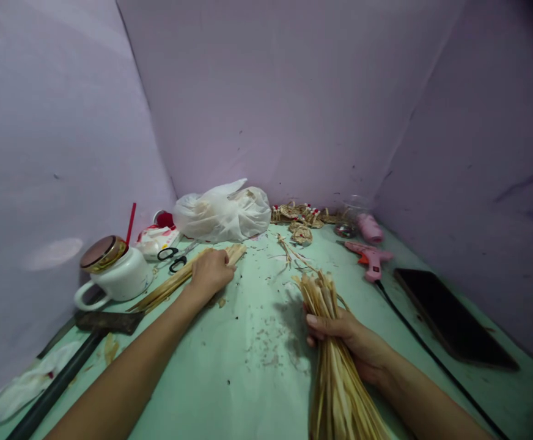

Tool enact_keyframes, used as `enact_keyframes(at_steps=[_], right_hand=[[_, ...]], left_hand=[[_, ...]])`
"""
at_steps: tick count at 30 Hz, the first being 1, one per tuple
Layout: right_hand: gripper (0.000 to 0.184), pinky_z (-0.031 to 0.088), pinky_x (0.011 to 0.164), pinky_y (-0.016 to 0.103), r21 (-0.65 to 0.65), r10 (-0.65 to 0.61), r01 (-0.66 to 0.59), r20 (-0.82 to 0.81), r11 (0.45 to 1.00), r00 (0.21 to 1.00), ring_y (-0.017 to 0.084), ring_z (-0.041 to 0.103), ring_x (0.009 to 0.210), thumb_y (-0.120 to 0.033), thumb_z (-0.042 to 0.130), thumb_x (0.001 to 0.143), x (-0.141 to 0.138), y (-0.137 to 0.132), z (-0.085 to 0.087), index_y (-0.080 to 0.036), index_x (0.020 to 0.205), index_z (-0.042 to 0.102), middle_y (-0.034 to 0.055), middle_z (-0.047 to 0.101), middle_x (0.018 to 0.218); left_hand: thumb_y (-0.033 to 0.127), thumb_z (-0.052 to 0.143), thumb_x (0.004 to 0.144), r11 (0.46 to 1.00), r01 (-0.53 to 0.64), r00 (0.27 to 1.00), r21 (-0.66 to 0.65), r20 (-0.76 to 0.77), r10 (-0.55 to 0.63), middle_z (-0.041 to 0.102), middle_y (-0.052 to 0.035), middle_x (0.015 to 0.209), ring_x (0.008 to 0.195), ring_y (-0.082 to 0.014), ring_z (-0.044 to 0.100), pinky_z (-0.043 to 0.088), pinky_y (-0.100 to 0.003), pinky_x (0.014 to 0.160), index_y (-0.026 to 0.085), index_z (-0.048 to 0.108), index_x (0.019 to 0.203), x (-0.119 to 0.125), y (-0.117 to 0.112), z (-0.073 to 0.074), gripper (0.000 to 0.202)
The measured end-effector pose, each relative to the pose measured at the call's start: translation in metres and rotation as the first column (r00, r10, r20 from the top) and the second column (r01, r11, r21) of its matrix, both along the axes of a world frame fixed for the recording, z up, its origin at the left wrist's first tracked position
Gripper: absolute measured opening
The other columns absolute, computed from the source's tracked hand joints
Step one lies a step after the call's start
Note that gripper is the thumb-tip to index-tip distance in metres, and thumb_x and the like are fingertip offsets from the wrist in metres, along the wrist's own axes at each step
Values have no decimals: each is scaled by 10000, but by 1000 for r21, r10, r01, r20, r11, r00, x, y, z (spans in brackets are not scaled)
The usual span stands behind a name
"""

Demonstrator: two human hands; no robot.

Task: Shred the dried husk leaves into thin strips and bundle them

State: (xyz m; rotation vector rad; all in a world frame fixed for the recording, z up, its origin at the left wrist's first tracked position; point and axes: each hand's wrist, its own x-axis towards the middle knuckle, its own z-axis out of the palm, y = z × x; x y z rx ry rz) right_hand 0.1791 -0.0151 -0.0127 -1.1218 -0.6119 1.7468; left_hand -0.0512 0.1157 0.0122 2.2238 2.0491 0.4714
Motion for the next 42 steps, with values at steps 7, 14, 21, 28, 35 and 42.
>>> enact_keyframes(at_steps=[7,14,21,28,35,42], right_hand=[[271,486,547,226,36,-12,12,-22,999,1000,62,429,476,-207,791,517,1,1,-3,-163,722,619,-65,470,501],[247,494,530,230,31,-11,13,-70,999,997,52,415,452,-210,779,548,2,2,-4,-162,706,595,-70,459,503],[259,467,489,198,48,22,-19,-66,999,998,79,510,463,-270,781,548,3,4,-6,-150,624,565,-41,508,492],[346,517,553,241,35,-192,199,-146,979,970,81,528,493,-153,820,453,1,6,0,-157,689,567,-21,622,609],[363,477,501,215,48,-261,270,-139,962,955,111,582,510,-207,828,453,2,7,2,-138,720,591,-6,634,595],[344,489,520,268,114,-211,228,-142,967,967,141,588,492,-288,808,492,1,4,1,-133,716,596,0,629,555]], left_hand=[[245,524,671,998,-69,998,-3,-5,69,651,-107,721,685,-229,567,312,-282,561,170,632,680,-6,1,3,131],[254,614,615,997,-63,802,-36,593,72,482,18,486,468,-105,426,285,-215,454,157,561,581,-13,1,41,116],[51,475,709,823,335,320,-459,877,359,521,-4,489,384,-90,474,347,-161,364,157,465,684,15,-15,41,109],[85,459,759,628,559,281,-542,836,472,525,-4,506,367,-100,492,355,-156,314,148,478,798,52,-49,26,77],[97,500,682,576,612,330,-542,837,437,518,11,523,402,-109,500,367,-183,347,154,486,761,79,-84,24,99],[140,536,624,733,606,601,-309,781,-168,554,-6,567,536,-111,473,367,-233,530,129,595,620,90,-100,3,60]])
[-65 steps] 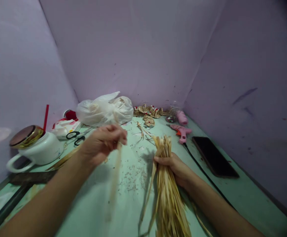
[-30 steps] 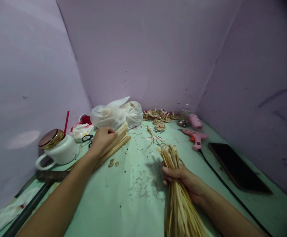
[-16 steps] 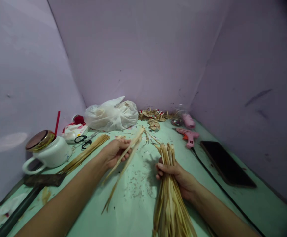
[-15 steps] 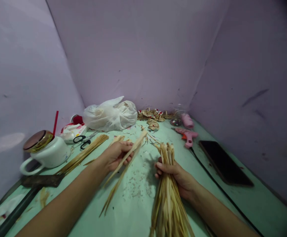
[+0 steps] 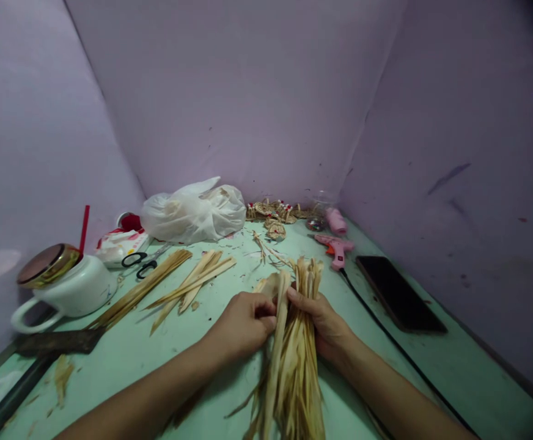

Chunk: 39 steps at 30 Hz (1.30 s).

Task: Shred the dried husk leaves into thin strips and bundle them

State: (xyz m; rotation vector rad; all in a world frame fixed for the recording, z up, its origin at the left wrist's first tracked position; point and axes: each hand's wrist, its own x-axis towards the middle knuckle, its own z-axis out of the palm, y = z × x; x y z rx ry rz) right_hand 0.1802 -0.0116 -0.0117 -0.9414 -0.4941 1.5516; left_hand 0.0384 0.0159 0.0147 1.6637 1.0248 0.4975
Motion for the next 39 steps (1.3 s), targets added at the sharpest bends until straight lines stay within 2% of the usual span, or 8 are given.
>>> enact_keyframes(at_steps=[5,9,18,22,27,32,34,39], right_hand=[[402,511,585,290,-60,16,-12,57,998,998,172,628,568,-158,781,449,-2,-1,6,-115,824,643,45,687,654],[342,508,560,257,-74,-7,10,48,997,999,158,635,605,-106,734,483,-3,-1,8,-132,813,648,50,711,757],[307,517,570,247,-106,19,-17,21,994,1000,147,643,600,-66,679,526,-1,0,7,-127,825,645,50,714,765],[251,498,521,233,-143,27,-16,71,990,997,140,620,526,-79,643,560,4,1,11,-101,809,671,60,699,643],[227,496,517,237,-122,21,-13,62,992,998,137,610,509,-98,632,574,9,2,9,-105,796,682,59,691,631],[254,488,510,233,-142,42,-32,65,989,997,132,606,505,-105,668,536,3,0,8,-118,789,653,40,682,639],[276,492,526,238,-133,39,-29,72,991,997,133,609,515,-104,679,514,0,-1,10,-132,785,635,31,682,653],[283,469,499,235,-120,35,-21,116,993,993,138,599,517,-134,683,493,-3,-3,12,-141,766,614,19,664,634]], left_hand=[[186,487,683,959,73,967,274,-256,0,561,2,551,549,-121,471,337,-243,543,149,636,605,-8,5,5,172],[269,467,751,818,-177,893,547,-259,367,654,-23,739,688,-153,552,369,-259,636,179,661,782,-22,24,15,216],[394,546,668,889,91,725,448,-642,250,665,-71,787,752,-233,587,342,-288,589,208,643,782,-23,32,-9,239],[221,512,627,895,-20,823,446,-501,268,590,-33,626,632,-173,526,292,-264,538,187,566,605,-22,34,-12,68],[121,471,488,939,-329,944,-103,-9,330,362,48,441,431,-99,356,247,-227,450,189,400,505,-22,42,-9,100],[161,471,462,765,-68,904,-640,286,319,479,15,487,395,-104,402,313,-229,412,165,491,608,-21,39,-2,148],[200,535,515,701,-54,891,-711,282,355,500,5,492,382,-94,402,304,-219,392,143,535,654,-21,37,1,151],[157,671,522,784,-151,928,-602,188,323,386,66,388,324,-45,313,201,-182,341,130,530,623,-17,31,-2,176]])
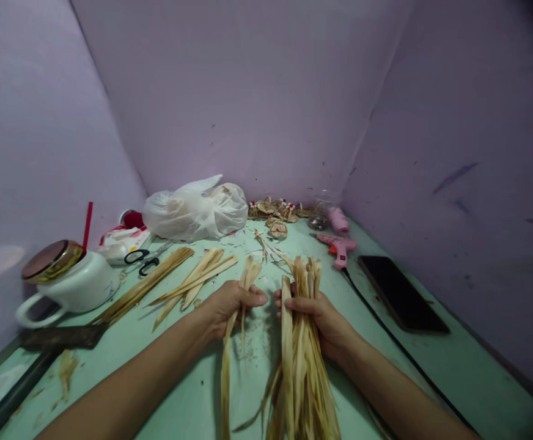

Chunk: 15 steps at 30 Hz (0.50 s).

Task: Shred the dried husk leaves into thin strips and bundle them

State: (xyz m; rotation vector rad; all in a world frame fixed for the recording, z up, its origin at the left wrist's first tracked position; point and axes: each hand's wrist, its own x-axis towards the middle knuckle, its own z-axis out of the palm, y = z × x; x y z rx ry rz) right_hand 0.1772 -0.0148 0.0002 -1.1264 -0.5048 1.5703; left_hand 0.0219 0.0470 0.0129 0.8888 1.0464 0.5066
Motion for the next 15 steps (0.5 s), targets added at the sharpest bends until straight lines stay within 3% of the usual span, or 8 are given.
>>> enact_keyframes(at_steps=[3,5,9,15], right_hand=[[235,464,499,254,40,-3,3,18,999,1000,138,571,477,-139,682,487,-1,-1,-1,-152,703,590,-11,620,552],[233,466,514,274,73,8,-11,32,997,999,148,567,473,-141,689,479,-1,-1,-2,-149,689,588,-14,607,533],[296,487,593,307,115,29,-32,23,993,999,183,610,570,-154,716,488,0,-1,-7,-130,771,630,29,666,651],[326,505,651,370,166,121,-112,-40,980,992,227,641,610,-177,738,514,-3,-3,-7,-117,827,667,66,696,692]], left_hand=[[131,630,523,1000,-5,999,-24,52,6,461,35,446,354,-62,393,258,-181,343,144,478,581,5,-4,-6,163],[170,646,540,996,70,992,-57,109,-63,499,23,501,345,-48,381,226,-169,321,144,474,606,8,-9,-8,187],[242,743,487,991,124,987,-42,108,-119,392,92,436,303,1,211,63,-153,309,162,466,677,12,-20,-9,345],[235,729,439,994,78,994,74,77,-84,350,90,389,323,-13,241,85,-167,314,155,469,610,15,-21,-14,321]])
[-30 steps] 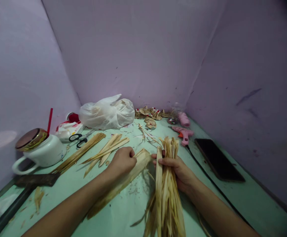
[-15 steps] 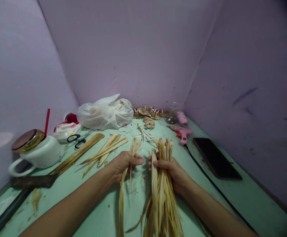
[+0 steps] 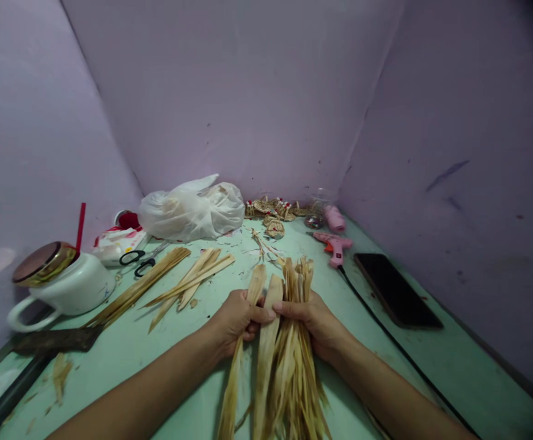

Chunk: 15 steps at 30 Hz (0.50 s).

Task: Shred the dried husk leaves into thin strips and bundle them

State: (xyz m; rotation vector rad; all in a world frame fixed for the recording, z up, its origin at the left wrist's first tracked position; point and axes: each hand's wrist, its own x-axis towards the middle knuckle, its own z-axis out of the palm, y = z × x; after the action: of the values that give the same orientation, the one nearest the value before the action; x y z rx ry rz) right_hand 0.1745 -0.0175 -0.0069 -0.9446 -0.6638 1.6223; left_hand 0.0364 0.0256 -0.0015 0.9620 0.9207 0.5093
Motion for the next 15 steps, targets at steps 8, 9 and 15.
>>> enact_keyframes(at_steps=[8,9,15], right_hand=[[201,434,452,196,-131,36,-44,-63,990,997,101,544,429,-156,754,486,2,0,-2,-110,657,659,7,613,487],[190,428,445,188,-142,43,-49,-50,989,998,101,551,438,-154,746,496,2,0,-2,-106,659,662,17,625,503],[249,444,468,203,-105,64,-67,-25,992,998,109,565,475,-205,732,553,2,0,0,-96,770,675,58,674,611]], left_hand=[[238,707,459,991,-83,996,102,-37,87,436,58,424,339,-24,279,140,-163,313,137,510,672,1,0,-1,307],[240,709,458,991,-82,996,107,-34,86,430,59,419,337,-23,275,140,-162,310,137,507,664,1,0,0,307],[223,698,471,994,-93,995,56,-15,94,441,45,415,334,-27,304,144,-151,300,117,528,652,1,4,0,270]])
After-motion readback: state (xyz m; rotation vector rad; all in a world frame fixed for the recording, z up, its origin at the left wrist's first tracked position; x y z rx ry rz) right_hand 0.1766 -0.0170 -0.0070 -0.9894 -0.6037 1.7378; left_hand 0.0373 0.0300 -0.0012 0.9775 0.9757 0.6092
